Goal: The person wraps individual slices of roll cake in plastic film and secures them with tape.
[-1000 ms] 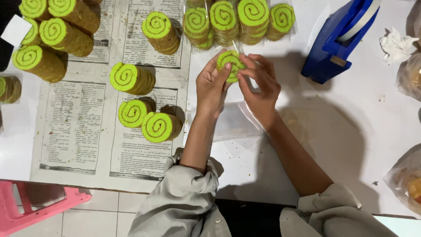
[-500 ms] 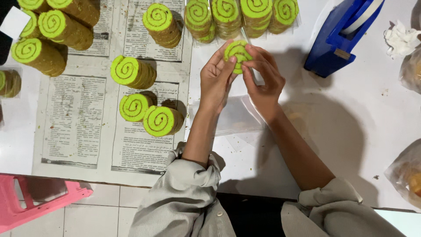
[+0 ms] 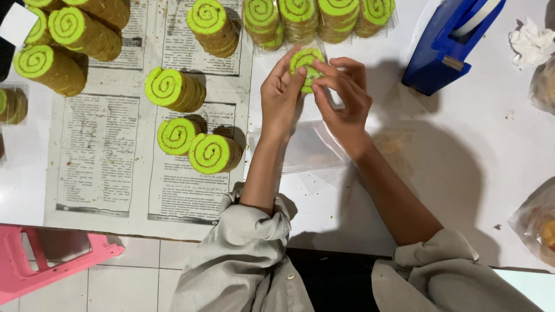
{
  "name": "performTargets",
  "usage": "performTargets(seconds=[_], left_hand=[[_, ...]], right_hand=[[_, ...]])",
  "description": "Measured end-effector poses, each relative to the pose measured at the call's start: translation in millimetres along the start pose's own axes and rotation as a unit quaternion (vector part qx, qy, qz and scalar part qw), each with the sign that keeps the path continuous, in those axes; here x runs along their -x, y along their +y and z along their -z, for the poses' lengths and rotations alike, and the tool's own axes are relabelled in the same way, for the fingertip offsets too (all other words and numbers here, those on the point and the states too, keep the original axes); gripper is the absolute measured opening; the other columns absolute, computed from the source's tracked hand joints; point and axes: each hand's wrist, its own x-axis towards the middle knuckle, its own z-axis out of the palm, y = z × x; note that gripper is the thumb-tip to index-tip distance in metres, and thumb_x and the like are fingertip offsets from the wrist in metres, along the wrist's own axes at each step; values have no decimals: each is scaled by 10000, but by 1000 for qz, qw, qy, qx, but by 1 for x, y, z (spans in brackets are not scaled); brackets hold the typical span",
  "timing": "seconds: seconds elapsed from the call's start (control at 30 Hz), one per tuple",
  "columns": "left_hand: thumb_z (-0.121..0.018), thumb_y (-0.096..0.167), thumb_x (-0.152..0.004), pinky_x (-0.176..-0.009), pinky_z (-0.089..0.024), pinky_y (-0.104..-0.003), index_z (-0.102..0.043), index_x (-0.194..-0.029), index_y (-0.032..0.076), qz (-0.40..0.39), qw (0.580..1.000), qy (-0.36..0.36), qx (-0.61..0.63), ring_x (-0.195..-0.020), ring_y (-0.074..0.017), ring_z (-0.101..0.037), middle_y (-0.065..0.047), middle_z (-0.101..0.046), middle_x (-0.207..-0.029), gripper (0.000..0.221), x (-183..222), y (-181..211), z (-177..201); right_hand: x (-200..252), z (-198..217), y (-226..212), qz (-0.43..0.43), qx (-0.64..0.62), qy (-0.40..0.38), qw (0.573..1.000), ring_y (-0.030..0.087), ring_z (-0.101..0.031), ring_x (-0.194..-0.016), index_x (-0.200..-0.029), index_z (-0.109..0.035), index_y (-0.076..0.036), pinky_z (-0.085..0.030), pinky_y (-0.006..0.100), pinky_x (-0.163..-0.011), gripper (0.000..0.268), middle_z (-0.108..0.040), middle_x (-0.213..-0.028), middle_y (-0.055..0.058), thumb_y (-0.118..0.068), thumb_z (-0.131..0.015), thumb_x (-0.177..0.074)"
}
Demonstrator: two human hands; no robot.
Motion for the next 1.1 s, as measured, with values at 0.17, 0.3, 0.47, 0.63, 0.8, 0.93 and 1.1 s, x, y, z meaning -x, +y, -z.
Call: performTargets(seconds=[0.17,0.3,0.47,0.63,0.8,0.93,1.1], left_hand=[[-622,42,-981,-717,-526,-278,-381,-1298,134,-51,997,38,-43,-793,-163,-654,-177,-722,-976,408,3,-1,-3],[-603,15,-1007,-798,-549,-290,-394,-1194,147,-89,995,-19,-37,-863,-191,-668,-170,-697,-1017,310,6,4,-5],[-663,62,-987,-806,-571,-306,-424,-1206,126,-87,996,-20,-9,-901,-211,-691,-199,-715,-1064,330,4,1,-2],[-714,46,-938,-788,-573,-321,-451,-1185,116,-71,997,14,-4,-858,-225,-693,-209,-729,-1008,368,0,-2,4],[-666,62,-967,-764,-560,-352,-409,-1201,149,-57,997,16,-39,-865,-256,-712,-221,-754,-1008,359,1,4,4],[-596,-29,-979,-787,-630,-372,-319,-1218,166,-41,995,-38,-88,-956,-337,-715,-347,-690,-1132,414,10,22,-14],[-629,67,-980,-752,-583,-287,-275,-1239,159,-26,973,-89,-212,-898,-214,-708,-238,-723,-1116,448,17,26,-19]], right_hand=[[3,-1,3,20,12,4,1000,277,-544,-1030,-992,-679,-20,-481,353,-894,133,-743,-1062,87,102,-722,-963],[2,-2,-3,-12,-21,5,1000,248,-514,-1048,-1022,-642,-10,-507,351,-876,153,-732,-1081,110,133,-665,-973],[7,-2,0,-30,-13,-2,999,226,-518,-1073,-1031,-638,-39,-491,350,-900,127,-723,-1096,52,81,-625,-992],[9,-2,5,15,7,-30,999,253,-506,-1076,-1005,-644,-14,-439,368,-853,89,-727,-1069,82,68,-656,-975],[-4,1,-5,-76,-145,79,983,287,-639,-1106,-1116,-535,-57,-509,361,-988,70,-630,-1138,173,-81,-559,-1055],[10,0,38,-203,-177,71,960,297,-632,-1140,-1310,-319,-128,-569,307,-844,511,-616,-1302,248,17,-643,-943],[5,11,42,-268,-306,8,913,254,-715,-977,-1386,-256,-42,-615,276,-810,698,-692,-1102,226,122,-762,-934]])
